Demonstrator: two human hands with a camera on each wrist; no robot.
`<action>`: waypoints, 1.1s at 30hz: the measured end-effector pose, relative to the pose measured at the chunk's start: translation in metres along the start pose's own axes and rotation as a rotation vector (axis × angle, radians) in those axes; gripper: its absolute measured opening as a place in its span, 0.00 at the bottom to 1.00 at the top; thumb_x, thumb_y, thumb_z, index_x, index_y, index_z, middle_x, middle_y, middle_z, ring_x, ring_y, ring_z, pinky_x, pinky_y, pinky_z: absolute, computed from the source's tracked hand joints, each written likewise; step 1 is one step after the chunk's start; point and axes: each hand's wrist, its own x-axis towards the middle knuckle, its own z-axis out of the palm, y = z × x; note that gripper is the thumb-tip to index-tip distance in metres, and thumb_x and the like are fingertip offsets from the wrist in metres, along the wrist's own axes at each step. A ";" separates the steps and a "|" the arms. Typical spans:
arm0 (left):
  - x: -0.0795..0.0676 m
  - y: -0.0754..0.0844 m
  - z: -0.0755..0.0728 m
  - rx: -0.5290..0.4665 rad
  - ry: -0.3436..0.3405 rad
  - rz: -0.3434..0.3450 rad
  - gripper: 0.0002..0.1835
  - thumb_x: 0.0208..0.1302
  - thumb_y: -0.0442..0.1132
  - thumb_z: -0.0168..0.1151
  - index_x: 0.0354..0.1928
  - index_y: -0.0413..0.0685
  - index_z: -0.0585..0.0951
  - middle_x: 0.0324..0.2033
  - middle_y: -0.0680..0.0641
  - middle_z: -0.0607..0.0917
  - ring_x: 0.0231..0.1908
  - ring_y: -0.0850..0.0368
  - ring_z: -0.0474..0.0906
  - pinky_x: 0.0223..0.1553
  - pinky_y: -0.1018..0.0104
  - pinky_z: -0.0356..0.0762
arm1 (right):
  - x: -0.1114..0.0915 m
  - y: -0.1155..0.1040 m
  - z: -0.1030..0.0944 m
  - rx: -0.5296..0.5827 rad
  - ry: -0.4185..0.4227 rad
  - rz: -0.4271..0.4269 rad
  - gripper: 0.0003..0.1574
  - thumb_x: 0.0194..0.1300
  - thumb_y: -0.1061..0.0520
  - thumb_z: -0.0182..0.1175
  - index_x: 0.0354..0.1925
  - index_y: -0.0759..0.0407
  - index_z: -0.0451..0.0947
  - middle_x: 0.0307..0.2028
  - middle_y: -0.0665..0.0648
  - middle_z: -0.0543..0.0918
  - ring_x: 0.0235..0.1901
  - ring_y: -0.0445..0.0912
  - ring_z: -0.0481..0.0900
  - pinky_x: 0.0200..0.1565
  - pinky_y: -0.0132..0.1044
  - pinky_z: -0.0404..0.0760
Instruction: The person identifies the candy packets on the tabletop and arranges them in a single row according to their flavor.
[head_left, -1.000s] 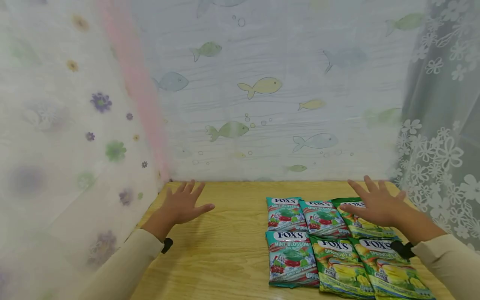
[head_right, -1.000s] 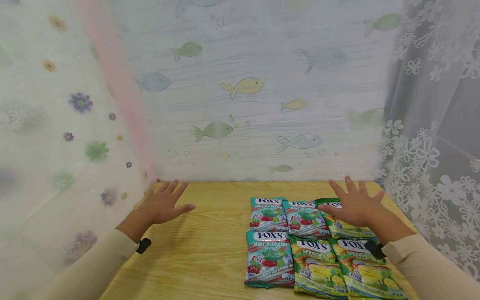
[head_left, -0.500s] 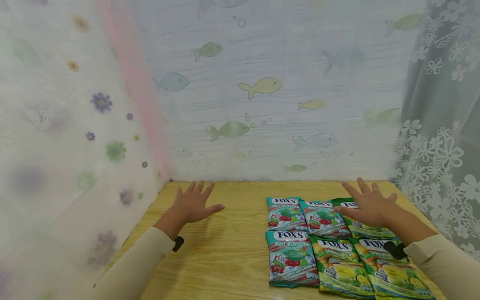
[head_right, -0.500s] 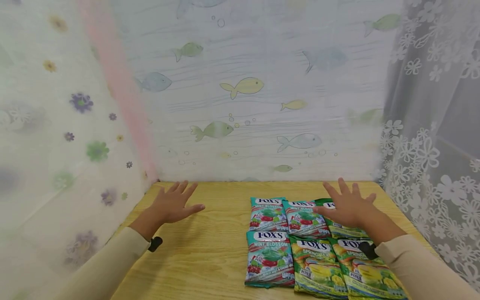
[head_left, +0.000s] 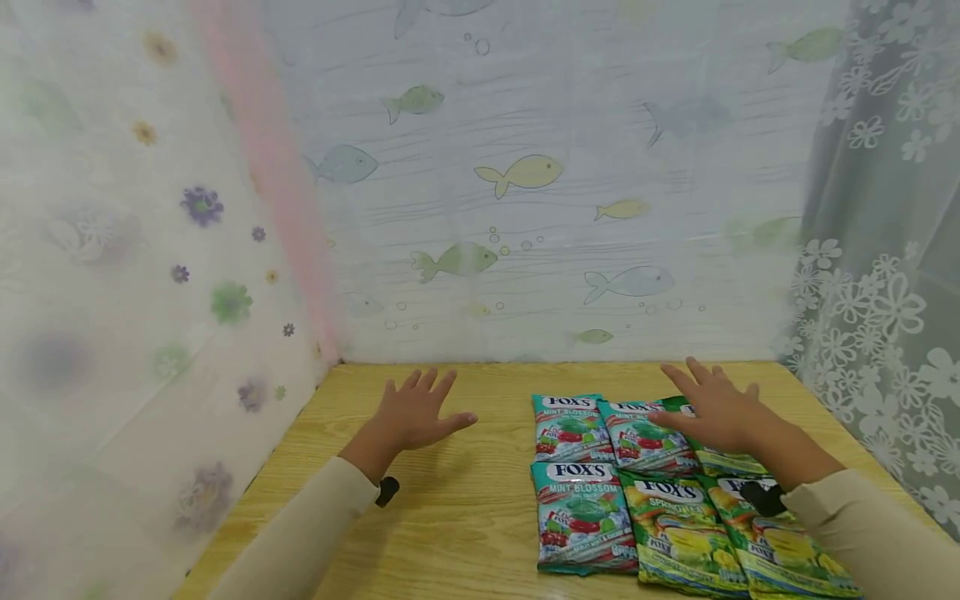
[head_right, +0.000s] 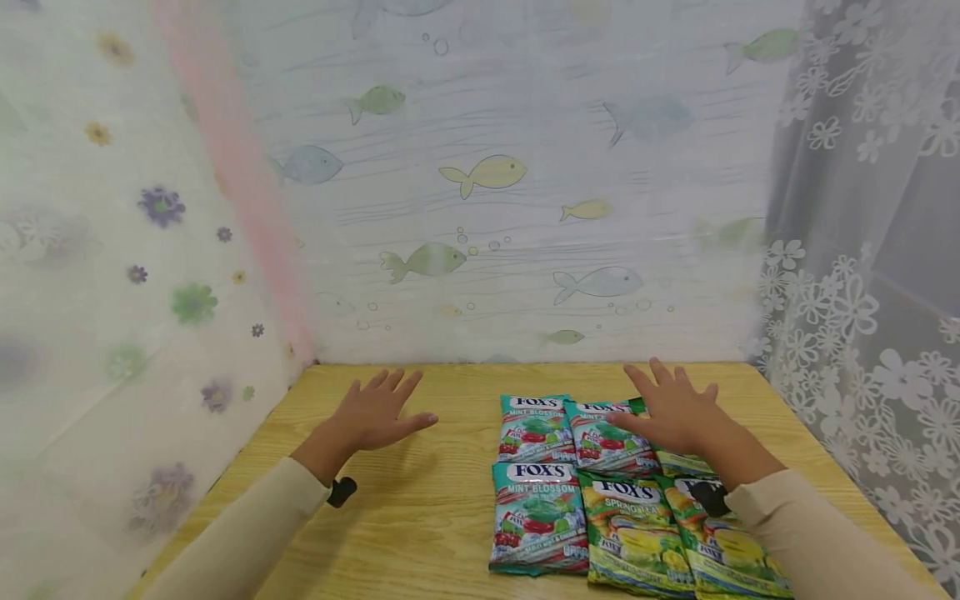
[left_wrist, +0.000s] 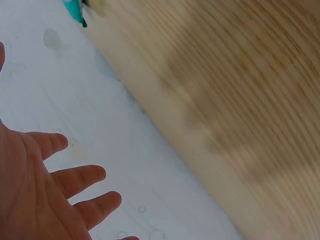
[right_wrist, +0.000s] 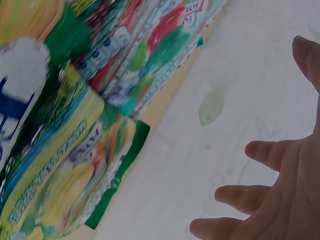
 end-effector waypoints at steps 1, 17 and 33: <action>0.001 0.003 0.001 -0.009 0.002 0.006 0.55 0.62 0.86 0.36 0.83 0.62 0.55 0.80 0.42 0.61 0.78 0.37 0.57 0.71 0.22 0.49 | 0.001 -0.002 0.001 -0.001 -0.001 -0.004 0.63 0.66 0.19 0.53 0.81 0.56 0.54 0.76 0.81 0.51 0.70 0.87 0.47 0.53 0.93 0.42; 0.012 0.037 0.019 -0.060 0.017 0.090 0.53 0.65 0.84 0.38 0.83 0.59 0.57 0.78 0.43 0.64 0.77 0.41 0.61 0.73 0.30 0.57 | 0.012 -0.022 0.020 0.020 -0.004 -0.053 0.59 0.68 0.19 0.51 0.78 0.57 0.62 0.76 0.75 0.61 0.72 0.78 0.59 0.57 0.90 0.50; 0.026 0.063 0.038 -0.174 -0.002 0.116 0.53 0.66 0.82 0.38 0.82 0.56 0.58 0.77 0.45 0.67 0.76 0.43 0.63 0.74 0.37 0.62 | 0.023 -0.040 0.039 0.137 -0.034 -0.097 0.47 0.72 0.26 0.55 0.73 0.57 0.71 0.76 0.75 0.60 0.72 0.75 0.61 0.59 0.89 0.50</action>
